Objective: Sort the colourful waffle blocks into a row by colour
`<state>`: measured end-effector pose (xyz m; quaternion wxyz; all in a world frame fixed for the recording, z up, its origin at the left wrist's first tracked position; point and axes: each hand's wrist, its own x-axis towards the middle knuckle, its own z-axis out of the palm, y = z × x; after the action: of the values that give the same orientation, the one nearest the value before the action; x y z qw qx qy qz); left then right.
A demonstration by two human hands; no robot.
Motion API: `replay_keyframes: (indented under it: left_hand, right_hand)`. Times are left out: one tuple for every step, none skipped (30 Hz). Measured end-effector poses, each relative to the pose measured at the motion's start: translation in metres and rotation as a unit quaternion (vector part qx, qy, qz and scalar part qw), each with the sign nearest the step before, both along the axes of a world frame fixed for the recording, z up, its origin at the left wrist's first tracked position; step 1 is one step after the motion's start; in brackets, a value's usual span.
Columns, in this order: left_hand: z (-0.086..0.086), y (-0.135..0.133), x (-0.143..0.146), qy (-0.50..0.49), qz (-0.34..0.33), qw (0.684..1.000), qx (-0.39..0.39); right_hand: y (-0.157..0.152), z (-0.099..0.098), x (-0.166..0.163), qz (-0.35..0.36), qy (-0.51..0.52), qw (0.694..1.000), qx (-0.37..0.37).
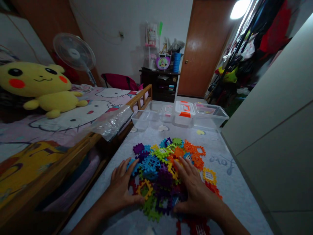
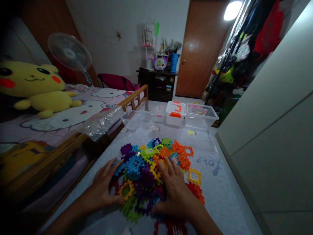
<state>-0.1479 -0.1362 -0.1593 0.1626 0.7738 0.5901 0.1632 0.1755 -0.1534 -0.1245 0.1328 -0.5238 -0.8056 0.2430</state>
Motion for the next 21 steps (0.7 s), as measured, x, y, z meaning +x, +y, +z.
replay_keyframes:
  left_hand:
    - [-0.003,-0.001,0.001,0.002,-0.006,1.000,0.000]
    - [-0.005,-0.002,0.004,0.001,-0.015,1.000,0.003]
    - [-0.005,-0.002,0.008,-0.004,-0.025,1.000,0.007]
    - [-0.005,-0.002,0.012,-0.013,-0.037,0.999,0.010]
    - [-0.005,-0.002,0.016,-0.023,-0.049,0.998,0.013]
    - [-0.004,-0.001,0.020,-0.034,-0.059,0.998,0.015]
    - [-0.003,-0.001,0.024,-0.044,-0.066,0.997,0.018]
    - [-0.002,0.000,0.027,-0.054,-0.069,0.996,0.022]
    - [-0.002,0.001,0.031,-0.063,-0.070,0.995,0.027]
    - [-0.002,0.001,0.034,-0.071,-0.069,0.994,0.034]
    - [-0.002,0.002,0.037,-0.078,-0.067,0.994,0.041]
    - [-0.003,0.003,0.039,-0.082,-0.064,0.993,0.049]
    - [-0.004,0.003,0.042,-0.084,-0.060,0.993,0.056]
    - [-0.005,0.004,0.044,-0.084,-0.054,0.993,0.063]
    - [-0.007,0.004,0.046,-0.082,-0.046,0.993,0.070]
    - [-0.008,0.004,0.047,-0.078,-0.033,0.994,0.076]
    - [-0.009,0.004,0.048,-0.074,-0.017,0.994,0.080]
    - [-0.009,0.004,0.048,-0.072,0.002,0.994,0.082]
    - [-0.009,0.004,0.048,-0.073,0.021,0.994,0.081]
    - [-0.009,0.005,0.049,-0.077,0.037,0.993,0.077]
    - [-0.008,0.005,0.049,-0.083,0.048,0.993,0.070]
  right_hand:
    - [-0.001,-0.002,-0.004,-0.004,-0.005,1.000,0.009]
    - [-0.001,-0.003,-0.007,-0.009,-0.007,1.000,0.018]
    - [0.000,-0.003,-0.009,-0.012,-0.007,1.000,0.025]
    - [0.001,-0.002,-0.010,-0.015,-0.006,0.999,0.031]
    - [0.002,-0.001,-0.009,-0.019,-0.004,0.999,0.036]
    - [0.003,0.000,-0.008,-0.022,-0.001,0.999,0.040]
    - [0.004,0.001,-0.006,-0.025,0.003,0.999,0.044]
    - [0.005,0.002,-0.004,-0.031,0.007,0.998,0.050]
    - [0.005,0.002,-0.002,-0.037,0.012,0.998,0.058]
    - [0.006,0.001,0.000,-0.044,0.018,0.997,0.067]
    - [0.007,0.000,0.001,-0.051,0.025,0.995,0.076]
    - [0.008,-0.002,0.003,-0.059,0.032,0.994,0.086]
    - [0.010,-0.004,0.004,-0.067,0.040,0.992,0.096]
    - [0.012,-0.006,0.005,-0.076,0.046,0.990,0.105]
    - [0.014,-0.008,0.007,-0.087,0.050,0.988,0.115]
    - [0.016,-0.010,0.008,-0.100,0.054,0.985,0.126]
    - [0.017,-0.012,0.010,-0.113,0.057,0.982,0.140]
    - [0.018,-0.013,0.012,-0.127,0.061,0.978,0.152]
    - [0.019,-0.013,0.013,-0.138,0.063,0.975,0.164]
    - [0.019,-0.013,0.014,-0.143,0.064,0.973,0.172]
    - [0.019,-0.013,0.014,-0.142,0.064,0.972,0.175]
